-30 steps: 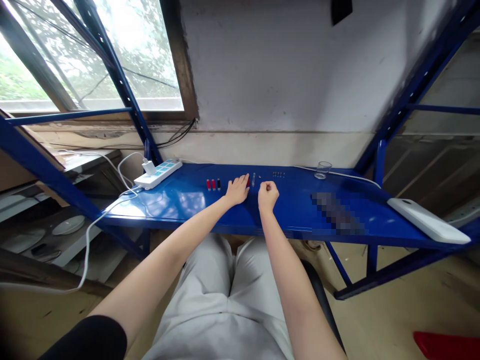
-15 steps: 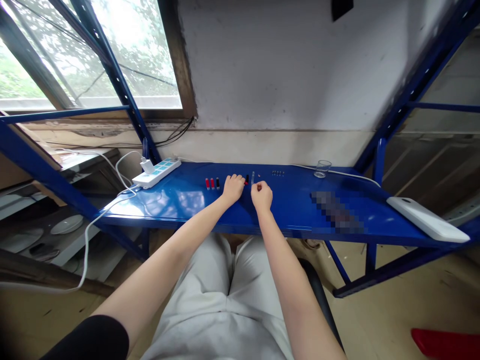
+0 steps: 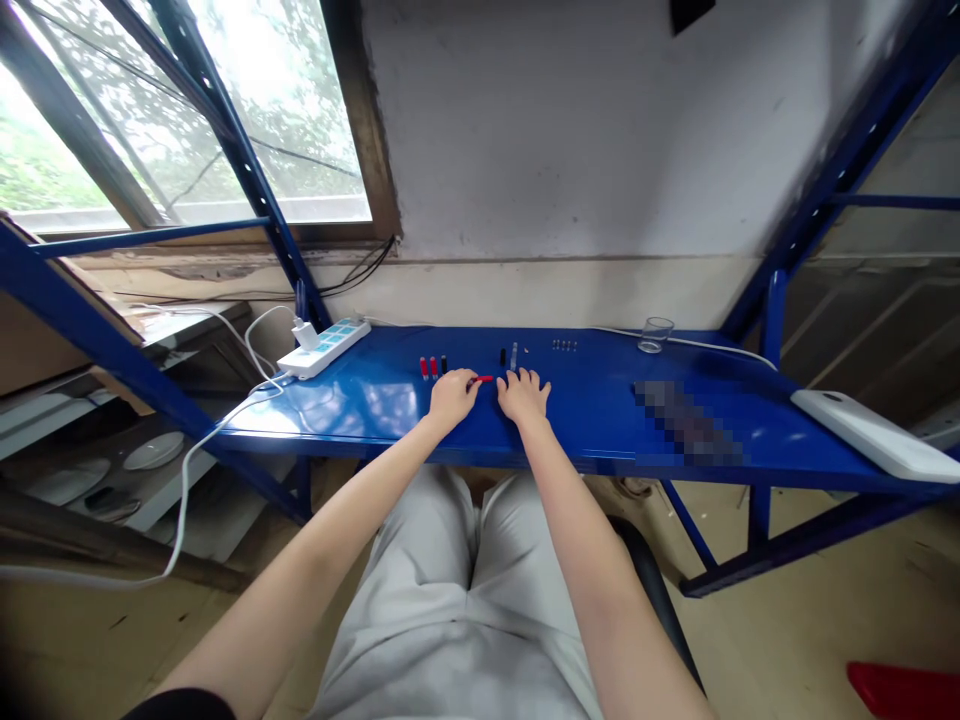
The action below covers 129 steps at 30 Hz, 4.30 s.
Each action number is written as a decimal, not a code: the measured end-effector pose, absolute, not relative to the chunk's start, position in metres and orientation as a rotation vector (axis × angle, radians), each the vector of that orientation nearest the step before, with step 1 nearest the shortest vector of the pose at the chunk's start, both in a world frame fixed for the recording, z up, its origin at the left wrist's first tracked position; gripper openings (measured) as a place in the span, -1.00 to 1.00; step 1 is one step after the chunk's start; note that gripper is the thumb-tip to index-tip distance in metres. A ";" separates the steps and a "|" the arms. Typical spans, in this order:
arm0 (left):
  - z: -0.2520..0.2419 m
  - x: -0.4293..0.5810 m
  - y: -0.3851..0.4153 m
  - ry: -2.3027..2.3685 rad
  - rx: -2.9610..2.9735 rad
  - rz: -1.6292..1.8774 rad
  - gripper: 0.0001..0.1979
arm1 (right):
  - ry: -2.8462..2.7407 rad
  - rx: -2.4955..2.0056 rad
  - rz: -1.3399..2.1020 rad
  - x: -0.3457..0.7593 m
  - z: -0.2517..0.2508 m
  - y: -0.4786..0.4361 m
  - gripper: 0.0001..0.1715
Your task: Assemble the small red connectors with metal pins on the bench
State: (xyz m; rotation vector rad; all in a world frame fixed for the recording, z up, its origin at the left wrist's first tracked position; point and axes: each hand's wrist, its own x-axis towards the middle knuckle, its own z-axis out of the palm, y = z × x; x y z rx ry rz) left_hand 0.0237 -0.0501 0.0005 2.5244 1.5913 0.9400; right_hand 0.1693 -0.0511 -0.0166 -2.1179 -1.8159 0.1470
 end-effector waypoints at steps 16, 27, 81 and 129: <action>-0.017 0.005 -0.043 1.356 1.759 1.391 -0.79 | -1.885 -2.227 0.261 0.165 -0.013 -0.041 -0.23; -0.022 0.004 -0.040 1.323 1.753 1.366 -0.77 | -1.883 -2.243 0.255 0.165 -0.014 -0.040 -0.21; -0.019 0.008 -0.043 0.916 1.634 1.233 -0.70 | -1.349 -1.092 0.607 0.171 -0.015 -0.051 -0.64; 0.091 0.022 0.015 0.894 2.717 0.752 -0.80 | -1.460 -1.254 0.544 0.169 -0.015 -0.060 -0.58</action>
